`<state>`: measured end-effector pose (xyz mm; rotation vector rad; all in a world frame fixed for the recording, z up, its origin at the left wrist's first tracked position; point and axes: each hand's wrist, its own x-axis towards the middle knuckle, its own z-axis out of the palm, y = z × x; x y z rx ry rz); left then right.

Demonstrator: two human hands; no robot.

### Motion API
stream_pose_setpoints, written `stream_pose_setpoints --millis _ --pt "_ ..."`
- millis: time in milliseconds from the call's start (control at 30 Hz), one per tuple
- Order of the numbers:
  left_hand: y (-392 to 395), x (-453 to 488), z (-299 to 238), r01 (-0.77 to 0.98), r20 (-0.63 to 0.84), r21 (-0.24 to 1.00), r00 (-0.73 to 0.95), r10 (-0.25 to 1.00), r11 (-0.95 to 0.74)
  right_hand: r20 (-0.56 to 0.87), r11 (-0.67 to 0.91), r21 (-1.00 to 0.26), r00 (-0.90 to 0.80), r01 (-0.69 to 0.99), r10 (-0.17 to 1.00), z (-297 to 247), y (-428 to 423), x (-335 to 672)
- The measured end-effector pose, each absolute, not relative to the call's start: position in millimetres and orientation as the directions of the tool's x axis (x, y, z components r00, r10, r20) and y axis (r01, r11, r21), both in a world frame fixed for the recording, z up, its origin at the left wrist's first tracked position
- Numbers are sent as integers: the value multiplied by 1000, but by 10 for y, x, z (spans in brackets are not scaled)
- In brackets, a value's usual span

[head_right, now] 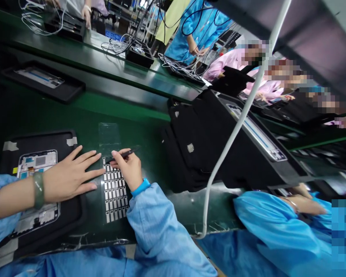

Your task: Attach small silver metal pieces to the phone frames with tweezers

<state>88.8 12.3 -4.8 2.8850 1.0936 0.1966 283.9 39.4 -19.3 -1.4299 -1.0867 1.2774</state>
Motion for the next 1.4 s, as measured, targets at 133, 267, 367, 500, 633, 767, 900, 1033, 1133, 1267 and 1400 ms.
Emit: stream_pose_setpoints --millis 133,267,367,500,633,767,900,1033,1133,1267,1400 --pt "182 896 -75 642 87 124 753 653 -757 -236 -241 -969 79 58 968 -218 456 2818" --pt "169 889 -71 644 97 157 744 661 -749 -233 -241 -967 101 86 967 -232 482 2804" --pt "167 898 -68 646 100 168 740 665 -745 -211 -221 -970 99 100 972 -235 471 2798" --pt "175 900 -71 650 95 163 738 668 -742 -206 -219 -969 114 117 972 -230 460 2793" --pt "176 895 -89 651 106 165 735 669 -741 -198 -210 -971 103 118 975 -231 460 2786" --pt "158 892 -98 649 132 202 724 677 -733 -203 -216 -970 116 116 972 -230 463 2782" --pt "161 921 -62 669 116 239 700 705 -703 -211 -222 -970 110 99 971 -217 474 2774" --pt "251 1027 -27 749 90 249 613 785 -614 -267 -270 -963 100 20 959 -198 473 2777" --pt "325 1138 -36 790 85 249 558 826 -560 -292 -292 -956 70 -13 954 -181 465 2790" --pt "327 1246 -73 801 74 253 544 836 -543 -327 -322 -943 40 -86 944 -159 469 2811" --pt "277 1255 -99 798 90 264 538 838 -541 -293 -278 -950 98 -143 951 -132 445 2832"
